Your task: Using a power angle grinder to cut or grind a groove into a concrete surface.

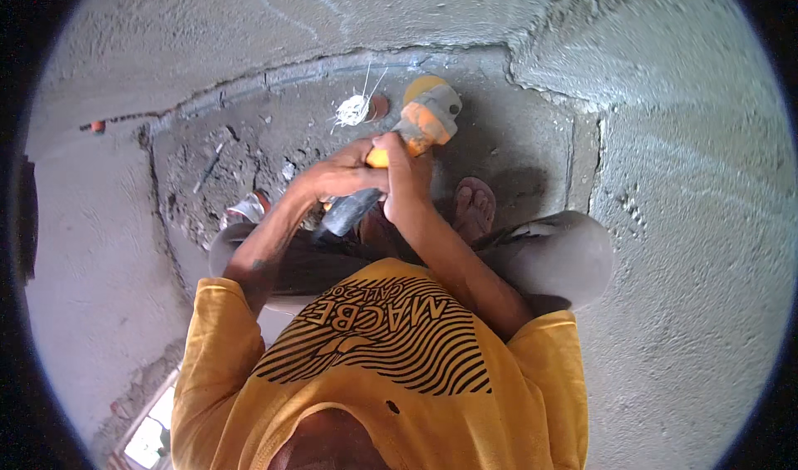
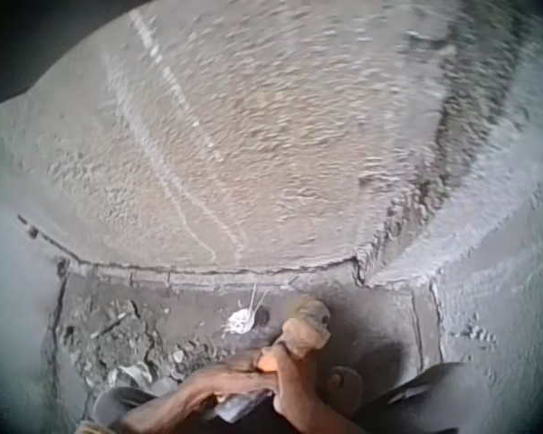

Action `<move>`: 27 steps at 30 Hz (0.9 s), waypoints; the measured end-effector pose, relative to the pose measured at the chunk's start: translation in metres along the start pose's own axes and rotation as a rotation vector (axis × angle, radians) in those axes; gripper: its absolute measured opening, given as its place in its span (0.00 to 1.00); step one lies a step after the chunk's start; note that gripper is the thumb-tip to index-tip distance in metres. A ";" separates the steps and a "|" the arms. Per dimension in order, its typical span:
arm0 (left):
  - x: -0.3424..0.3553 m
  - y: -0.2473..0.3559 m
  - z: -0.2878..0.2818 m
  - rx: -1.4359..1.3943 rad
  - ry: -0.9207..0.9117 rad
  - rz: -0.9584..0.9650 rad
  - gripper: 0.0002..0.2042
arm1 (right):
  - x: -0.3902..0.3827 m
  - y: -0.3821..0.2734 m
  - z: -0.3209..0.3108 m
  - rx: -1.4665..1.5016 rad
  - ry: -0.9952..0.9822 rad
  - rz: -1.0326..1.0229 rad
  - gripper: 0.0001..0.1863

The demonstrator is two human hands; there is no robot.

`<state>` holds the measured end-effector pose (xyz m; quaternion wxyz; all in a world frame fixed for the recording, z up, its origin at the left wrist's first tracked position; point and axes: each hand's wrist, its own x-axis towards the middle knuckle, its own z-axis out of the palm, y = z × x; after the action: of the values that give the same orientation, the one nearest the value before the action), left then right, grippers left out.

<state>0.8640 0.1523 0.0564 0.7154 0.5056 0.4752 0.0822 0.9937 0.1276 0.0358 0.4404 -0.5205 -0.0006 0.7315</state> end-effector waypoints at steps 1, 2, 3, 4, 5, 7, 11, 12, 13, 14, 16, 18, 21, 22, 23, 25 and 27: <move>-0.009 0.005 -0.006 0.092 -0.009 0.000 0.20 | -0.007 0.004 0.007 0.017 -0.005 -0.012 0.16; -0.018 0.008 -0.013 0.179 -0.011 0.004 0.22 | -0.019 0.001 0.016 0.045 -0.029 0.027 0.17; -0.023 0.014 -0.019 0.270 0.021 0.056 0.26 | -0.030 -0.001 0.025 0.078 -0.038 0.040 0.17; -0.033 0.022 -0.026 0.385 0.037 0.114 0.27 | -0.037 0.000 0.032 0.111 -0.049 0.054 0.17; -0.044 0.047 -0.029 0.554 0.061 0.062 0.28 | -0.040 0.003 0.035 0.094 -0.087 0.093 0.19; -0.069 0.081 -0.033 0.743 0.075 0.002 0.29 | -0.054 0.003 0.053 0.140 -0.233 0.081 0.23; -0.097 0.098 -0.053 1.098 0.326 -0.110 0.33 | -0.045 0.011 0.090 0.172 -0.498 0.159 0.28; -0.104 0.100 -0.059 1.201 0.440 -0.139 0.33 | -0.043 0.010 0.099 0.163 -0.563 0.231 0.28; -0.109 0.094 -0.068 1.265 0.477 -0.101 0.32 | -0.036 0.013 0.108 0.177 -0.609 0.265 0.28; -0.113 0.088 -0.075 1.272 0.483 -0.108 0.32 | -0.026 0.023 0.116 0.188 -0.653 0.305 0.28; -0.108 0.079 -0.088 1.349 0.490 -0.140 0.31 | -0.006 0.037 0.125 0.256 -0.660 0.345 0.28; -0.103 0.066 -0.099 1.448 0.518 -0.129 0.30 | 0.017 0.060 0.142 0.404 -0.633 0.452 0.27; -0.071 0.055 -0.103 1.516 0.422 -0.175 0.24 | 0.054 0.074 0.139 0.586 -0.510 0.492 0.27; -0.066 0.048 -0.108 1.546 0.426 -0.150 0.23 | 0.059 0.076 0.134 0.606 -0.556 0.469 0.26; -0.057 0.051 -0.101 1.544 0.416 -0.166 0.24 | 0.064 0.077 0.128 0.601 -0.530 0.449 0.25; -0.042 0.050 -0.101 1.541 0.390 -0.182 0.24 | 0.080 0.075 0.124 0.627 -0.480 0.433 0.24; -0.030 0.046 -0.112 1.521 0.366 -0.106 0.25 | 0.083 0.067 0.122 0.668 -0.444 0.441 0.22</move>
<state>0.7795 0.2284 0.1068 0.0859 0.8117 0.5348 -0.2183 0.8514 0.1959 -0.0017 0.4069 -0.1683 0.2517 0.8618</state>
